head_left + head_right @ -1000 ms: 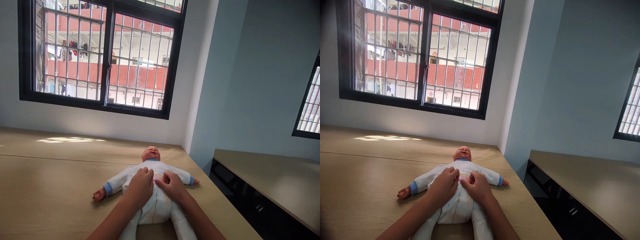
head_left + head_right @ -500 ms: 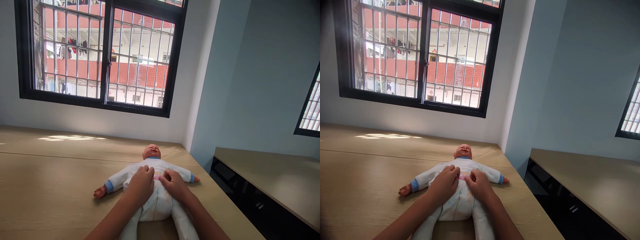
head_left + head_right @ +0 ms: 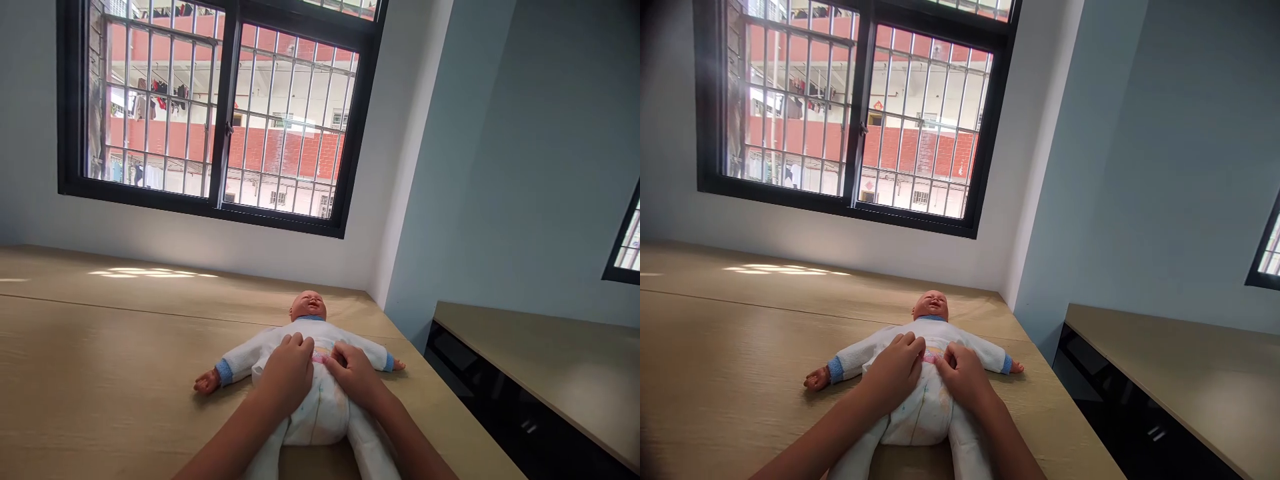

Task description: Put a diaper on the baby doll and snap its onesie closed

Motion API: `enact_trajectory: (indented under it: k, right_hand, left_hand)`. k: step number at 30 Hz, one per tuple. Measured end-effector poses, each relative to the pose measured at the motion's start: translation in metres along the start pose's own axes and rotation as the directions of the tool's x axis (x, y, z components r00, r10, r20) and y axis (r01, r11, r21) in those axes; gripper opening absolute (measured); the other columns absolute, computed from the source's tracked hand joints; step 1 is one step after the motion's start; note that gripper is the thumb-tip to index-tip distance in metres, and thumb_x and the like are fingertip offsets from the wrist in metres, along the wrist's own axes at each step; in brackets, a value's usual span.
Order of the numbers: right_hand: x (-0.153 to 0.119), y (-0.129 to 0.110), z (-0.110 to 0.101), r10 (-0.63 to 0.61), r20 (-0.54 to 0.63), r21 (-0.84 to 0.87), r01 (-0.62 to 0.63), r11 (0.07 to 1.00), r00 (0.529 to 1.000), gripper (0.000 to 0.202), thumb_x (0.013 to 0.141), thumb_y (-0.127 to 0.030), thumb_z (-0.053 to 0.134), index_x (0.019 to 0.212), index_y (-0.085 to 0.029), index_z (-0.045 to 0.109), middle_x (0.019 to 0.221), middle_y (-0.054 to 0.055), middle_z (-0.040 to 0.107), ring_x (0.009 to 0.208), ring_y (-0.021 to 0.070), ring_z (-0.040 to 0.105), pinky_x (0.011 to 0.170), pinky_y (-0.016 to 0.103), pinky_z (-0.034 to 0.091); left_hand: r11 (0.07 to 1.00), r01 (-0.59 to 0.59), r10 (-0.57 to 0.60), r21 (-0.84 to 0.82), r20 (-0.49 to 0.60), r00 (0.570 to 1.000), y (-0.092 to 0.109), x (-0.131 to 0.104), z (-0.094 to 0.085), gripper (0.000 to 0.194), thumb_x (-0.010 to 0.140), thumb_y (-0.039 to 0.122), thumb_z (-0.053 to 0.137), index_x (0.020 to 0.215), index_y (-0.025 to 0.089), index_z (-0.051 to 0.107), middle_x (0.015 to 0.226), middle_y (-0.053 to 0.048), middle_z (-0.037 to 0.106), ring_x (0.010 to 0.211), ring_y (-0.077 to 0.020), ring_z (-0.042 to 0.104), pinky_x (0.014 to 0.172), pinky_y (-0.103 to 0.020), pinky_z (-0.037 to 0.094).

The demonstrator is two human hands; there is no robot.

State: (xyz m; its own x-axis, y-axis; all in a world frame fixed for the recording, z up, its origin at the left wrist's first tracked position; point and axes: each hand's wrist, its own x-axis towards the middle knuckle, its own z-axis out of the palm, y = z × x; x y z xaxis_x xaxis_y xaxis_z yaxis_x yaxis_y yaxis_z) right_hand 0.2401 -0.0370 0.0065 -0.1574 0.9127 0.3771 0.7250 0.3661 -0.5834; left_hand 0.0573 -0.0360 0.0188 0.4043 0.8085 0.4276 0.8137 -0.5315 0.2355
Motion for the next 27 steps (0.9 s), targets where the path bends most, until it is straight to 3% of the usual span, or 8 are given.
enact_trajectory:
  k: [16, 27]
  right_hand:
    - [0.000, -0.001, 0.001, -0.007, 0.025, -0.028, 0.007, 1.000, 1.000, 0.033, 0.089, -0.042, 0.049, 0.066, -0.020, 0.040, 0.062, -0.003, 0.047, 0.062, 0.0138, 0.041, 0.058, 0.028, 0.030]
    - [0.003, 0.004, 0.004, 0.020, 0.050, -0.043, -0.018, 0.999, 0.999, 0.038, 0.089, -0.050, 0.047, 0.067, -0.021, 0.038, 0.062, -0.003, 0.043, 0.063, 0.0148, 0.039, 0.058, 0.028, 0.029]
  left_hand:
    - [0.997, -0.026, 0.020, 0.079, 0.072, 0.997, 0.011, -0.007, -0.007, 0.024, 0.085, 0.015, 0.042, 0.103, 0.017, 0.058, 0.107, -0.013, 0.060, 0.098, -0.0274, 0.054, 0.084, -0.041, 0.047]
    - [0.999, -0.024, 0.021, 0.037, 0.066, 0.998, 0.007, -0.006, -0.004, 0.027, 0.083, 0.018, 0.044, 0.106, 0.016, 0.058, 0.109, -0.014, 0.059, 0.101, -0.0292, 0.053, 0.086, -0.045, 0.046]
